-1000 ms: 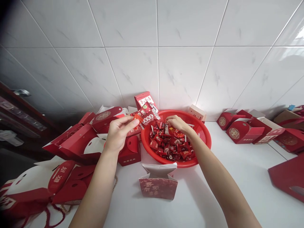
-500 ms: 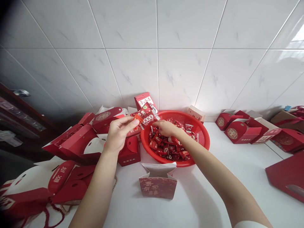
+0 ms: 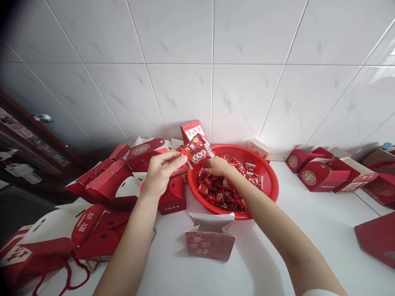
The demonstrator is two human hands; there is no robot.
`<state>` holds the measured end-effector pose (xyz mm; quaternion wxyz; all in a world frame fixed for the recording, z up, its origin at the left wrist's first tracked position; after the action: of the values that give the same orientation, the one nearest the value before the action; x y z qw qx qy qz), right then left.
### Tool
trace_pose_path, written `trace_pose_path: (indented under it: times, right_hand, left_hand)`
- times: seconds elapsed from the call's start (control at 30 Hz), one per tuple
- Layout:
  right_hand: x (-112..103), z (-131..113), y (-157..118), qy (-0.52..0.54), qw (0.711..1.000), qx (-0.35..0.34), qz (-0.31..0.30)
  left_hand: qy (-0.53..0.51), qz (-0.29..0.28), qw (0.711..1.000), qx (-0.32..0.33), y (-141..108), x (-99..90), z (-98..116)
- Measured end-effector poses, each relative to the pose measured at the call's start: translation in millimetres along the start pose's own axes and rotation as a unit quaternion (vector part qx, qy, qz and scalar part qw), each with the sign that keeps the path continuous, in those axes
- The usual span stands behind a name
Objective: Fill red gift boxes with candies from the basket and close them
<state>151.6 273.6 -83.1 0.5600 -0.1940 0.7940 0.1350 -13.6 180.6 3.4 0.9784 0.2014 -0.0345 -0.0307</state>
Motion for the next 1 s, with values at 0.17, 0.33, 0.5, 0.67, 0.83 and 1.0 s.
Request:
trace_pose_path:
  times: [0.17, 0.33, 0.5, 0.67, 0.83, 1.0]
  right_hand:
    - [6.3, 2.4, 0.3, 0.055, 0.997, 0.036, 0.036]
    - [-4.0, 9.7, 1.2, 0.158, 0.983, 0.043, 0.080]
    - [-29.0, 17.5, -8.0, 0.289, 0.950, 0.024, 0.111]
    - [-49.4, 19.8, -25.9, 0.403, 0.909, -0.004, 0.109]
    - [-60.2, 14.8, -41.6, 0.477, 0.873, -0.019, 0.104]
    - [-65.3, 13.9, -70.3, 0.518, 0.847, 0.011, 0.119]
  left_hand:
    - [0.002, 0.007, 1.000, 0.003, 0.4, -3.2, 0.2]
    - [0.005, 0.006, 1.000, 0.004, 0.5, -2.5, -0.4]
    - [0.003, 0.007, 1.000, 0.003, 1.1, -3.4, -2.1]
    - [0.006, 0.032, 0.999, 0.009, 3.1, -11.5, -2.9]
    - [-0.005, 0.038, 0.999, 0.006, 3.4, -14.3, -3.9]
    - [0.002, 0.034, 0.999, 0.012, 3.5, -12.8, -3.6]
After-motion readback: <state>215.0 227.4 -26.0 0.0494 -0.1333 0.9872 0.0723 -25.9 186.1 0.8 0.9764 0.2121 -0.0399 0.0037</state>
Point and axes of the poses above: each hand's wrist, its own y-axis towards the middle knuckle, its own x-axis out of the palm, z = x × y, the point moved 6 cm from there along y, towards the middle knuckle, and after that the axes turned 1 degree about y, right-handed, at the moved point
